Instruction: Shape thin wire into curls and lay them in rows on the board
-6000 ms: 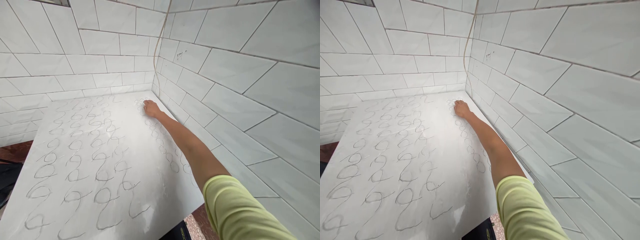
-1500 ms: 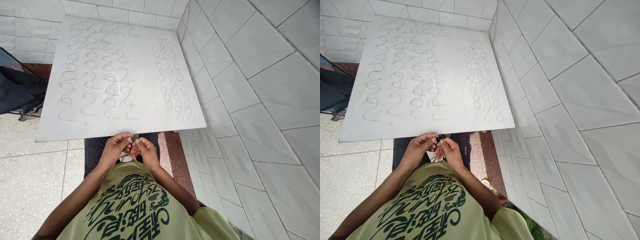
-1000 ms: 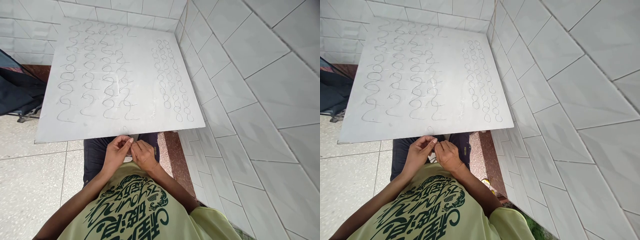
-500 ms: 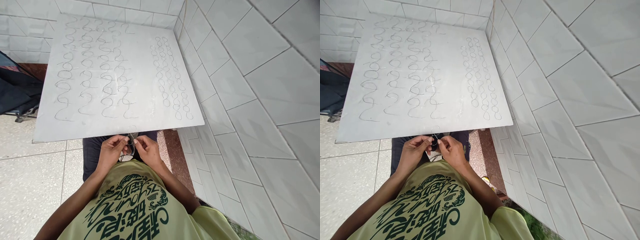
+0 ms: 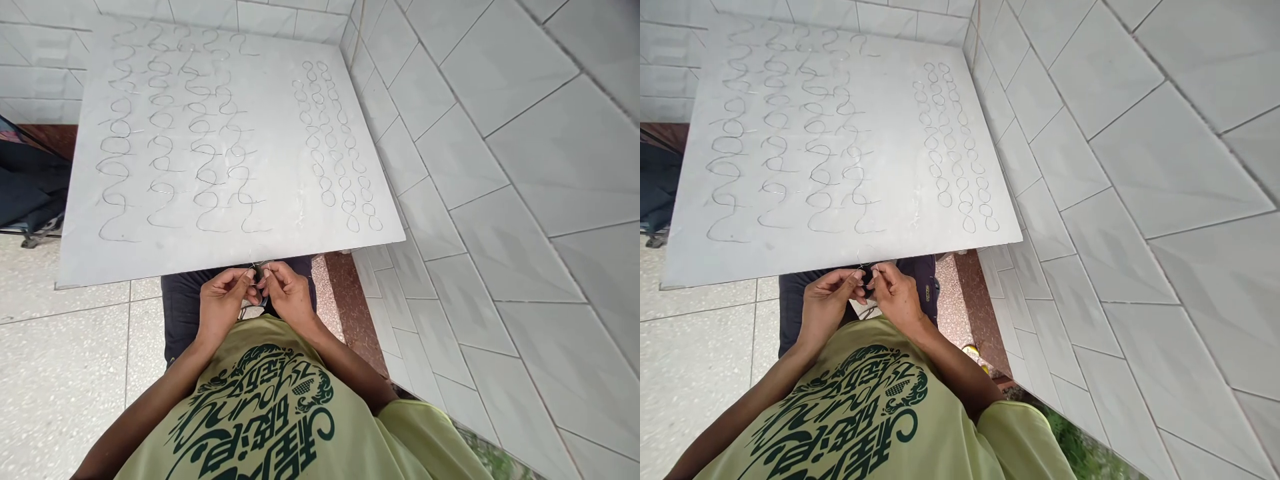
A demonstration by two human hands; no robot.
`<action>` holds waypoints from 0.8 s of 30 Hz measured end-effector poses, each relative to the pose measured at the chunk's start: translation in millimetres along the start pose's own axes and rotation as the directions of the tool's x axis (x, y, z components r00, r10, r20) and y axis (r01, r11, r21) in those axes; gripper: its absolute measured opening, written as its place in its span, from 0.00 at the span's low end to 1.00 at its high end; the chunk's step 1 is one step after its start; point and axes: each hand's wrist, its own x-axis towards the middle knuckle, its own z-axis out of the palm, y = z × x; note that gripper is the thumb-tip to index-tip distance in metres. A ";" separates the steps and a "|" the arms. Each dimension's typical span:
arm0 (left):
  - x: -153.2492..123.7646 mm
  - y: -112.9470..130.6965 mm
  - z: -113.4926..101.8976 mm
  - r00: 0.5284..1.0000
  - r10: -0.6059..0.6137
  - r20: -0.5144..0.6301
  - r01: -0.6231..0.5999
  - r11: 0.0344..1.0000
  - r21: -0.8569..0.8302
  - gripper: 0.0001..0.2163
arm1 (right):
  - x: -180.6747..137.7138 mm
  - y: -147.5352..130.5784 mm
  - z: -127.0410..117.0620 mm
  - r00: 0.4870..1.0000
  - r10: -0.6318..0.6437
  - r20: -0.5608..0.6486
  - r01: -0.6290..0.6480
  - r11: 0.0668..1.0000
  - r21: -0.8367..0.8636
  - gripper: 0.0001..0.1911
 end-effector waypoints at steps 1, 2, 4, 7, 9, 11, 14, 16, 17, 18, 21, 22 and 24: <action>0.4 -1.8 0.1 1.000 0.012 0.004 -0.012 1.000 0.010 0.10 | 0.3 -0.4 -1.5 1.000 -0.031 -0.004 0.030 0.996 -0.081 0.12; 0.6 -3.8 0.1 0.999 0.035 0.009 -0.035 0.999 0.024 0.10 | 1.0 -0.9 -3.1 0.998 -0.067 -0.005 0.065 0.983 -0.173 0.12; 0.6 -7.5 0.1 0.994 0.106 0.021 -0.107 0.992 0.060 0.09 | 3.3 -2.0 -5.8 0.992 -0.127 0.003 0.120 0.929 -0.351 0.13; -0.2 -10.3 0.2 0.979 0.201 0.037 -0.204 0.972 0.114 0.08 | 7.5 -3.0 -6.8 0.990 -0.138 0.007 0.122 0.851 -0.511 0.16; -0.7 -10.6 0.7 0.974 0.224 0.044 -0.228 0.962 0.148 0.08 | 10.1 -2.9 -5.7 0.993 -0.117 -0.021 0.089 0.847 -0.524 0.16; -0.9 -10.9 1.6 0.972 0.234 0.029 -0.235 0.958 0.163 0.09 | 12.5 -2.0 -4.1 0.994 -0.084 -0.065 0.044 0.883 -0.467 0.15; -0.3 -13.2 2.6 0.971 0.236 -0.028 -0.230 0.963 0.143 0.10 | 15.8 0.9 -0.4 0.995 0.019 -0.101 -0.044 0.965 -0.259 0.17; 0.5 -15.5 3.1 0.970 0.234 -0.065 -0.223 0.964 0.142 0.10 | 17.4 3.8 4.9 0.983 0.154 -0.098 -0.157 0.987 -0.027 0.20; 0.9 -16.5 3.6 0.968 0.237 -0.078 -0.224 0.963 0.148 0.10 | 17.8 5.5 8.6 0.970 0.227 -0.087 -0.218 0.971 0.102 0.20; 1.1 -17.2 4.1 0.966 0.243 -0.087 -0.228 0.961 0.156 0.10 | 18.0 7.4 12.8 0.953 0.292 -0.076 -0.269 0.936 0.225 0.21; 1.8 -17.3 5.6 0.959 0.261 -0.108 -0.242 0.957 0.162 0.10 | 17.9 12.9 24.3 0.922 0.384 -0.056 -0.310 0.814 0.492 0.22; 2.3 -16.4 5.6 0.960 0.256 -0.116 -0.237 0.959 0.155 0.10 | 17.8 14.3 26.2 0.922 0.385 -0.048 -0.300 0.785 0.542 0.22; 4.2 -13.7 3.6 0.970 0.210 -0.123 -0.195 0.973 0.125 0.10 | 18.2 16.0 25.0 0.930 0.367 -0.002 -0.291 0.740 0.607 0.21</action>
